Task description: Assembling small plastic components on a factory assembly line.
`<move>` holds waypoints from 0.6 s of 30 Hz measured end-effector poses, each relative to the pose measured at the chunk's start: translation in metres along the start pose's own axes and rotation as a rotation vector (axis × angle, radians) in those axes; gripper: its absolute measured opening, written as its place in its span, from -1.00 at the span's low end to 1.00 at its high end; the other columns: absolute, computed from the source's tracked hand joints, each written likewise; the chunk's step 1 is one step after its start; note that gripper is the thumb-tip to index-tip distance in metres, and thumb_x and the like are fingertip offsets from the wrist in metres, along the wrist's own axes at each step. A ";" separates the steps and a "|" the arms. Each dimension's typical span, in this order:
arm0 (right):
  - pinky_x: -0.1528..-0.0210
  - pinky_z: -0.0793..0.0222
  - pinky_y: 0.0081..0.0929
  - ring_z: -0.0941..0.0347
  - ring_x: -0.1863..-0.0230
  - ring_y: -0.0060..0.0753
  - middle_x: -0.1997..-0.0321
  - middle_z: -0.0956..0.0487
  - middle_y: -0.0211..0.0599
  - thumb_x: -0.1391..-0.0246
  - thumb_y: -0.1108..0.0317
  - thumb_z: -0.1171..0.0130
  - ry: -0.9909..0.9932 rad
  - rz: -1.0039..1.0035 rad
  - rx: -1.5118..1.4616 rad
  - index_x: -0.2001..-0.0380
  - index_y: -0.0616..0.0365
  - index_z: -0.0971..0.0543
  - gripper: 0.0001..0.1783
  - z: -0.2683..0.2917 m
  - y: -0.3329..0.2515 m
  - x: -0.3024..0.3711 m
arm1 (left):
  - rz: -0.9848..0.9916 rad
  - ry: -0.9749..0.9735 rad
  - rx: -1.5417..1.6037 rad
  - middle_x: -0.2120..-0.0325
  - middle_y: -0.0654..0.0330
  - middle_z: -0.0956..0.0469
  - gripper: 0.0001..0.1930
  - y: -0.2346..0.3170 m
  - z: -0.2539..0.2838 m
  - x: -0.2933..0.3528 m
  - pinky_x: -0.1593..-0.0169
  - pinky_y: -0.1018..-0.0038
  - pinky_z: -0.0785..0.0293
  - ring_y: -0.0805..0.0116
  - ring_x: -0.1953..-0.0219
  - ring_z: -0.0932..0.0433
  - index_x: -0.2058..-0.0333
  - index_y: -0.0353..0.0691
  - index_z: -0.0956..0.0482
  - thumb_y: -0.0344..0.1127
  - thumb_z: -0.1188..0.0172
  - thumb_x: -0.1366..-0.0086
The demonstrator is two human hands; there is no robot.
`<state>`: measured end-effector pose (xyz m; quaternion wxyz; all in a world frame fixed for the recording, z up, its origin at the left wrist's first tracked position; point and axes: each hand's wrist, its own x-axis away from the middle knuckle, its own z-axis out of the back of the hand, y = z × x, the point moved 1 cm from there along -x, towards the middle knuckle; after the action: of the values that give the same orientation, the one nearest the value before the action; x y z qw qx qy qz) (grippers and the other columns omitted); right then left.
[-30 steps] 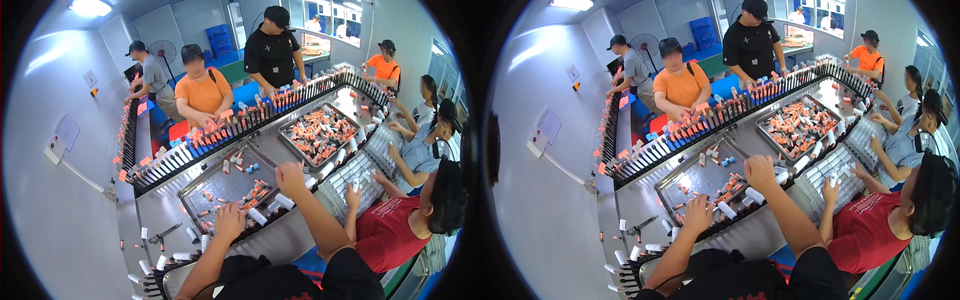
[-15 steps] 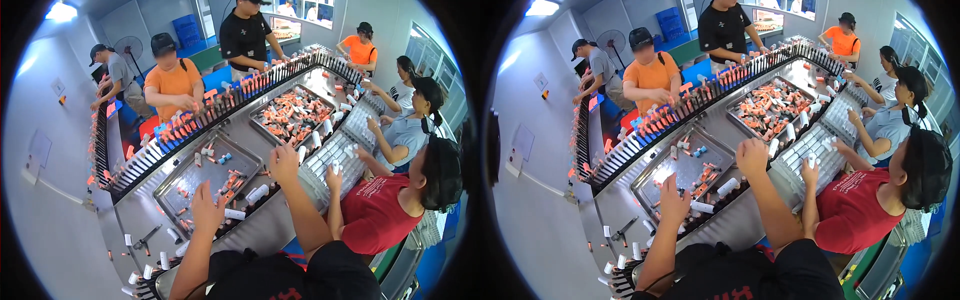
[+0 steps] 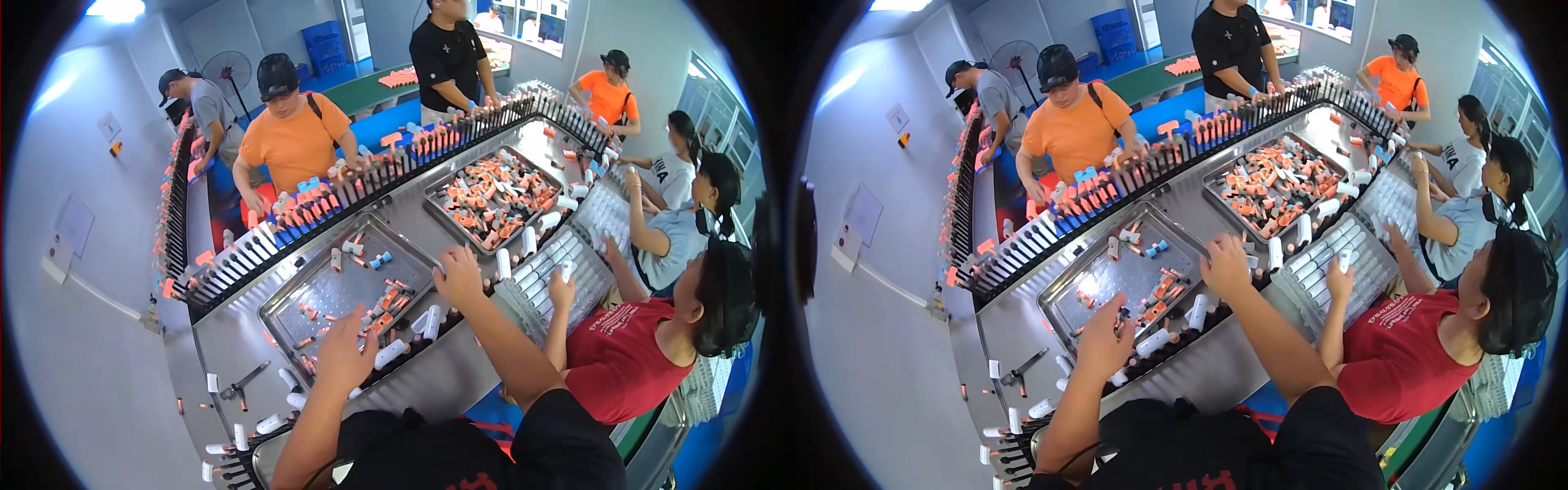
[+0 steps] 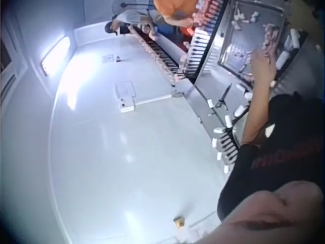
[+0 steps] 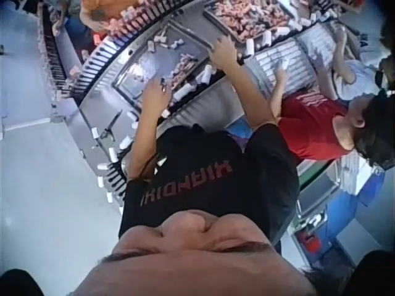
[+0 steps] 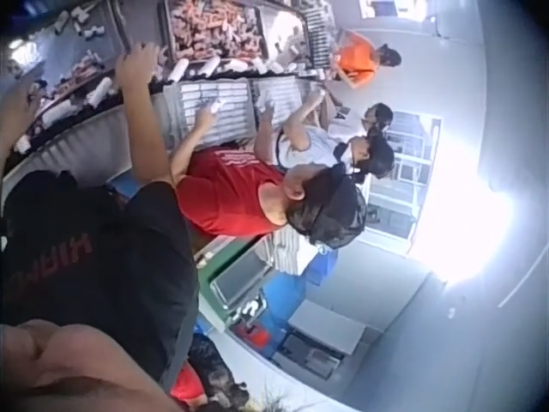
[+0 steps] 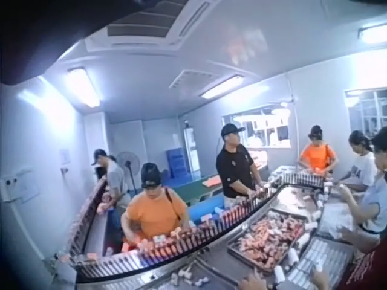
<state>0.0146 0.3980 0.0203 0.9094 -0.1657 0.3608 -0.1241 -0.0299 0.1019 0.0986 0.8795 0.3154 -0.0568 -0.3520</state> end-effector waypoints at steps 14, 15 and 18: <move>0.08 -0.42 -0.19 -0.46 0.12 -0.06 0.21 -0.53 -0.26 0.05 0.44 -0.32 -0.157 0.273 -0.304 0.31 0.08 -0.64 -0.83 -0.013 -0.043 0.018 | 0.011 0.252 0.289 -0.08 -0.14 -0.54 -0.51 0.006 0.068 0.010 -0.17 0.24 -0.44 -0.02 -0.12 -0.55 -0.22 -0.40 -0.39 -0.25 -0.12 -0.41; 0.09 -0.43 -0.21 -0.47 0.14 -0.07 0.23 -0.53 -0.26 0.06 0.44 -0.33 -0.141 0.305 -0.276 0.31 0.09 -0.65 -0.83 -0.006 -0.050 0.012 | 0.034 0.258 0.306 -0.04 -0.12 -0.56 -0.55 0.004 0.070 0.018 -0.18 0.28 -0.42 0.04 -0.13 -0.54 -0.17 -0.39 -0.44 -0.26 -0.12 -0.40; 0.12 -0.44 -0.22 -0.48 0.17 -0.09 0.24 -0.53 -0.26 0.07 0.45 -0.34 -0.026 0.295 -0.254 0.32 0.10 -0.65 -0.82 0.022 -0.069 -0.009 | 0.479 0.103 0.334 -0.05 -0.15 -0.53 -0.59 -0.031 0.052 0.040 -0.16 0.20 -0.45 -0.04 -0.11 -0.54 -0.12 -0.40 -0.46 -0.31 -0.13 -0.37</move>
<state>0.0164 0.3428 0.0675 0.8940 -0.2261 0.3822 0.0594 -0.0344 0.0319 0.1166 0.8750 0.4509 -0.1422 -0.1039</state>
